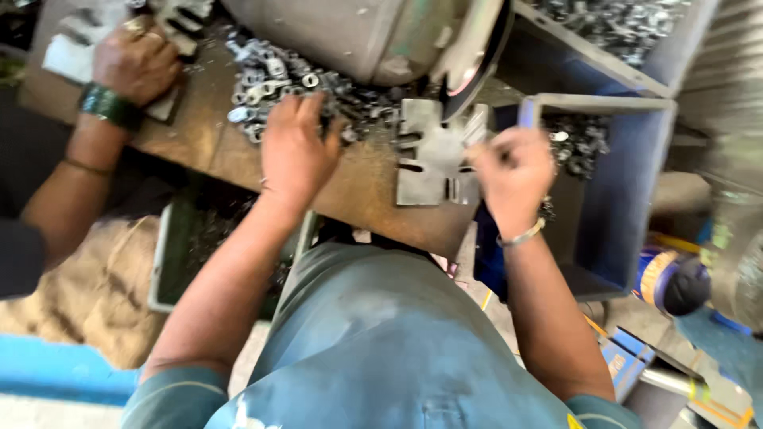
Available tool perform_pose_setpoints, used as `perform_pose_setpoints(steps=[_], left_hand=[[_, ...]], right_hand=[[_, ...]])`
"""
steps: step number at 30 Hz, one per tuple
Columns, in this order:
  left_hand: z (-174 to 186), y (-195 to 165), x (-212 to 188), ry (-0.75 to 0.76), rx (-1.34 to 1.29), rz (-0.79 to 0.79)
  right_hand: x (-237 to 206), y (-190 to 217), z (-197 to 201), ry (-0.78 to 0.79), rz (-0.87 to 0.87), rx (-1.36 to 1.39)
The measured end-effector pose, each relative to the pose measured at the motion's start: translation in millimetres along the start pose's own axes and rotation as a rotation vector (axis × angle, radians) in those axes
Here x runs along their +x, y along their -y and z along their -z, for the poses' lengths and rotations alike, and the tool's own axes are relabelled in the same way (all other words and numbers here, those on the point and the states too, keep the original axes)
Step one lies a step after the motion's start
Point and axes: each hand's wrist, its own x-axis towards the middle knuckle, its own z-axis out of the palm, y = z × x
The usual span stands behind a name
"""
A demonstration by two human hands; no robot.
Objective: The person picks small metal castings from a pile on the workbench, holds each against a running bench grinder to grind its edges, producing sparks, then places the ground part into a bin. The person repeats this pick-grind-place cycle continuously, occasionally handling several parts at once and reaching into the bin.
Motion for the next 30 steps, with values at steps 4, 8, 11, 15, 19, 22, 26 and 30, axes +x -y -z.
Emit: perform_pose_setpoints(steps=[4, 8, 11, 15, 19, 22, 26, 30], left_hand=[[1, -2, 9, 0.027, -0.052, -0.009], [20, -28, -8, 0.057, -0.213, -0.050], [23, -49, -21, 0.285, -0.500, -0.063], [9, -60, -25, 0.446, -0.826, -0.020], [-11, -58, -24, 0.424, -0.881, -0.091], [-26, -58, -21, 0.394, -0.798, 0.007], [-34, -58, -32, 0.419, -0.637, 0.069], [-31, -57, -64, 0.583, -0.648, 0.129]], right_hand=[[19, 2, 17, -0.455, -0.046, 0.464], [-28, 30, -5, -0.035, 0.054, -0.071], [-45, 38, -14, 0.188, 0.304, -0.132], [-44, 38, -10, 0.239, 0.377, -0.106], [-42, 37, -9, 0.127, 0.325, -0.151], [-27, 28, -17, 0.059, 0.305, -0.266], [2, 17, -29, 0.028, 0.192, -0.345], [14, 20, -30, -0.001, 0.268, -0.352]])
